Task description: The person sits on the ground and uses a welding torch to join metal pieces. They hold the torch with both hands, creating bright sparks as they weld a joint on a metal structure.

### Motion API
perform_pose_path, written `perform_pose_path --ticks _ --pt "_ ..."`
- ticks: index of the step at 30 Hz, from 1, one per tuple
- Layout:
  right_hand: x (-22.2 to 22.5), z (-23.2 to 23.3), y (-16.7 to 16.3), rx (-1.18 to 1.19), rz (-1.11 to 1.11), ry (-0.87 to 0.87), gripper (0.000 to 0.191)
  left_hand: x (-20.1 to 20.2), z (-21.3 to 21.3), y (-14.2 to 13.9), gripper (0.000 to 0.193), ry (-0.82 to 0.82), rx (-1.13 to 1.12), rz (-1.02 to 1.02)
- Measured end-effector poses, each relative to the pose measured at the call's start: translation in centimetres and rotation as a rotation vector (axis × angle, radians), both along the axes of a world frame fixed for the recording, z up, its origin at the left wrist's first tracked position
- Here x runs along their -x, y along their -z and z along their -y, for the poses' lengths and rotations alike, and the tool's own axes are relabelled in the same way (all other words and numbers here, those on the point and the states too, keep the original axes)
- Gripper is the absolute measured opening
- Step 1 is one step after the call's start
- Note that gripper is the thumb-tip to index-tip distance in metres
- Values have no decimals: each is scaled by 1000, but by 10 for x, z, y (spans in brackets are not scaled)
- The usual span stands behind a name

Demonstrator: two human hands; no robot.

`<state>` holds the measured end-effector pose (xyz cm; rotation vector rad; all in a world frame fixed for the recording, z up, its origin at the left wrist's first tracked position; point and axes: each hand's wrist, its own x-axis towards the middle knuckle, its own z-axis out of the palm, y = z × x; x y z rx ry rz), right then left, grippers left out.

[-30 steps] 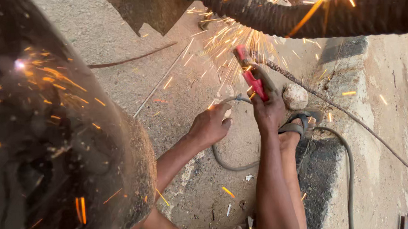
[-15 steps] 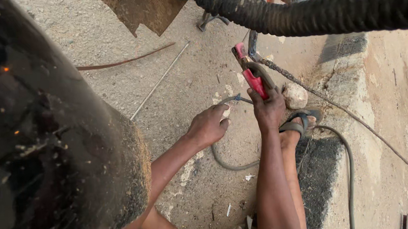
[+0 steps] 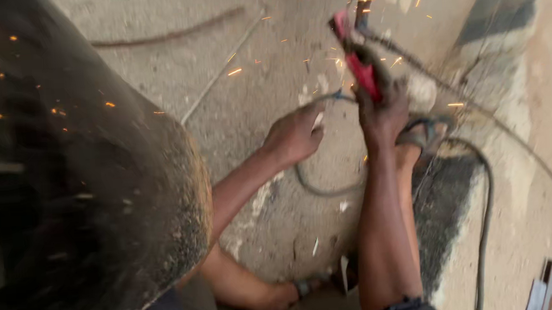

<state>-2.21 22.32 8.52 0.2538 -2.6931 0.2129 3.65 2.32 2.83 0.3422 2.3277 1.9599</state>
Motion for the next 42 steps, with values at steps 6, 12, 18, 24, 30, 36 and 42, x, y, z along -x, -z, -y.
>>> perform_pose_path --ticks 6,12,18,24,30,36,42 --pt "4 0 -2 -97 55 -70 49 2 0 -5 50 50 30 43" --pt "7 16 5 -188 -48 -24 41 0 -1 -5 49 45 51 37" --pt "13 19 7 -143 -45 20 38 -1 0 -1 49 20 41 34" --pt "22 21 7 -141 -22 39 39 -1 -1 1 49 24 50 56" --pt "24 27 10 -170 -48 20 41 0 2 0 49 57 35 96" --pt "22 33 4 -9 36 86 37 1 6 -3 48 73 87 157" --pt "28 21 15 -117 -27 72 37 4 5 -7 51 129 118 173"
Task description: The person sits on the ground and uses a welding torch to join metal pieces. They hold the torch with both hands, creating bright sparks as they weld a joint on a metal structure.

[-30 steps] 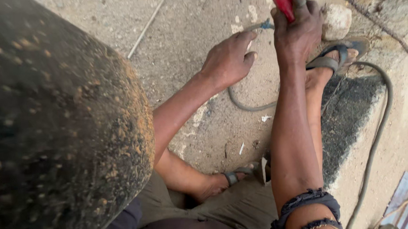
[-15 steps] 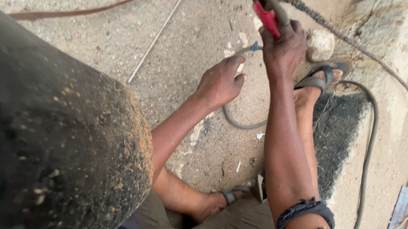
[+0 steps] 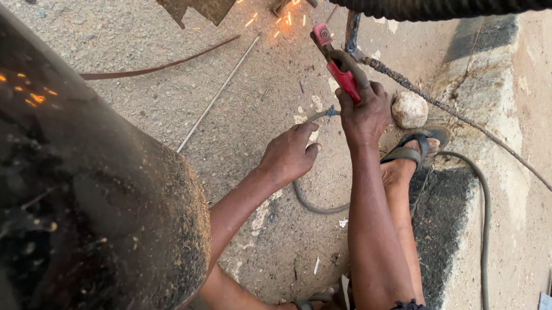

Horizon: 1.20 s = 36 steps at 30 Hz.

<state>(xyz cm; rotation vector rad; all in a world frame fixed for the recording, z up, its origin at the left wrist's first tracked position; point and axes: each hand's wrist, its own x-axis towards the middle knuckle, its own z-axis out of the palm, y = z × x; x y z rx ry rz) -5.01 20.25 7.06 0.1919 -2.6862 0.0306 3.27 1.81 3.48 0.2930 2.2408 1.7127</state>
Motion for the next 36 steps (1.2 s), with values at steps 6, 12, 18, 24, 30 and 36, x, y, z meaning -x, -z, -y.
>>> perform_pose_path --ticks 6,12,18,24,30,36 --pt "1 -7 5 -68 -33 -30 37 -1 0 0 51 3 -22 -6" --pt "5 -10 8 -63 -30 -12 34 -3 1 4 46 -60 -79 -56" --pt "1 -8 7 2 -50 -111 39 -1 -5 10 48 -61 -65 -39" --pt "2 -5 -1 102 9 -97 35 -2 -10 15 50 -126 -83 -102" --pt "0 -11 7 -118 166 161 50 1 -7 12 54 -70 -63 -39" --pt "-6 0 -1 86 39 -5 38 1 -6 8 49 -100 -71 -95"
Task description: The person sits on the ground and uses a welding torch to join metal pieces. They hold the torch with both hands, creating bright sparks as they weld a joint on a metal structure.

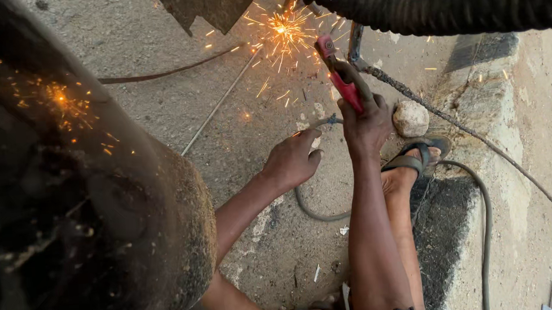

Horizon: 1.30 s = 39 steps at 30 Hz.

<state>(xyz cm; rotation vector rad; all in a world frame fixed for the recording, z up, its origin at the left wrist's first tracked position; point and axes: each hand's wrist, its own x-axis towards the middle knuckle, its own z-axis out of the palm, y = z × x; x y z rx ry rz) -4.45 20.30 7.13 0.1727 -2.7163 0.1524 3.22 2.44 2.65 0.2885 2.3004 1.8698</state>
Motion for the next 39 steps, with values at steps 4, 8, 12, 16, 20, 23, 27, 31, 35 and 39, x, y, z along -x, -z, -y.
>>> perform_pose_path --ticks 4,8,12,16,20,23,27,31,35,39 --pt "1 4 -2 -6 -22 2 39 0 -1 -1 47 -13 13 7" --pt "1 -2 -1 -8 4 17 35 -1 0 -1 47 -8 -15 1" --pt "3 -7 1 -97 -122 -113 31 -3 1 -1 46 -44 -73 -23" --pt "3 -9 4 -51 -77 -53 33 -3 1 -2 46 -34 -32 -19" --pt "5 -10 4 -45 -92 -68 34 -2 1 -3 47 -38 -48 3" --pt "4 -9 1 -57 177 188 36 0 1 -3 47 -34 -40 4" --pt "-1 -2 -1 -31 -103 -105 39 0 -2 -2 47 -20 -36 -7" --pt "-4 5 -3 -16 -11 -20 37 1 -4 -1 48 -7 -10 34" --pt "-2 6 -2 -38 -6 15 36 1 -4 0 48 -15 -3 16" --pt "0 6 -1 -72 65 116 38 2 -5 -2 50 54 8 73"
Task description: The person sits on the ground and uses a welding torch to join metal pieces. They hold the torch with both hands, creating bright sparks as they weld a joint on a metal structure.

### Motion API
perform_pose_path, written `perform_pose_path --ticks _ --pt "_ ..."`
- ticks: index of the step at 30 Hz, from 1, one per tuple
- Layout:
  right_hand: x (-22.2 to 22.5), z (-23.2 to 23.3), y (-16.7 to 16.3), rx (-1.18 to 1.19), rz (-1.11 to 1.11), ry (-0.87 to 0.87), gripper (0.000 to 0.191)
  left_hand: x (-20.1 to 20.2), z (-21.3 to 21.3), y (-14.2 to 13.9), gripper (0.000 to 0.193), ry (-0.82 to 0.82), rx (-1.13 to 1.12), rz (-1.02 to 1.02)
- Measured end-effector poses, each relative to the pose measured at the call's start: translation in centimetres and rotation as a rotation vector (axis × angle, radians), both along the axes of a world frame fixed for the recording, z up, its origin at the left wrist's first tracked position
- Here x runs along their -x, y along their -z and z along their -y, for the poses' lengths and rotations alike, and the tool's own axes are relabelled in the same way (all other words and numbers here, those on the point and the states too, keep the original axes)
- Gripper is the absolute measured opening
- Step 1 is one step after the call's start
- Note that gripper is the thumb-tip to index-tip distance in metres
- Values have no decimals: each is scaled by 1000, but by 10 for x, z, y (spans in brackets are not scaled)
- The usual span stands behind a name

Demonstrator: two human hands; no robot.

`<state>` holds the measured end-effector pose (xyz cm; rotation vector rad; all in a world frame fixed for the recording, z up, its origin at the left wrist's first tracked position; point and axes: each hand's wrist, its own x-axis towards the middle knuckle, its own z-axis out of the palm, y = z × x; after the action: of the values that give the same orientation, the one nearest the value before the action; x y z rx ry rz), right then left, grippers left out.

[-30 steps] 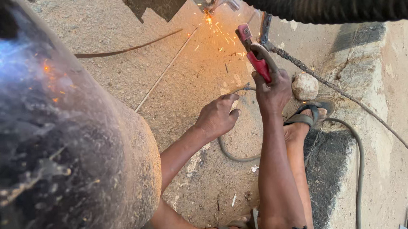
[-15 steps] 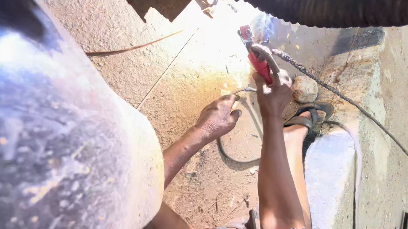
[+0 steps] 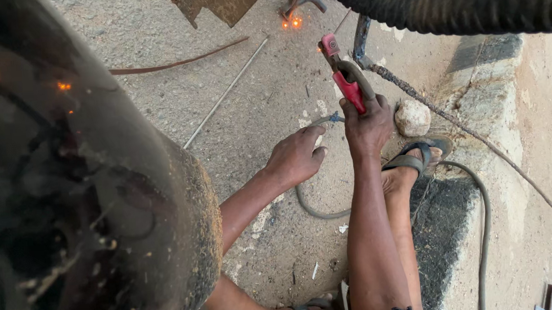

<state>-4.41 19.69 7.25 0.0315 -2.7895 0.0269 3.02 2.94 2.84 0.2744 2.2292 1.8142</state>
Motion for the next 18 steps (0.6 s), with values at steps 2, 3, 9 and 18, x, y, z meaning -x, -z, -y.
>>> perform_pose_path --ticks 2,3,9,18 --pt "0 0 0 24 -9 5 39 1 0 -1 51 26 6 21" --pt "1 0 0 36 -13 7 40 1 0 -1 51 30 14 19" --pt "0 -1 0 20 -21 6 41 -1 2 -1 48 -30 -21 -10" --pt "-2 -4 -3 72 -97 -124 39 -1 6 -6 47 -77 -32 -58"
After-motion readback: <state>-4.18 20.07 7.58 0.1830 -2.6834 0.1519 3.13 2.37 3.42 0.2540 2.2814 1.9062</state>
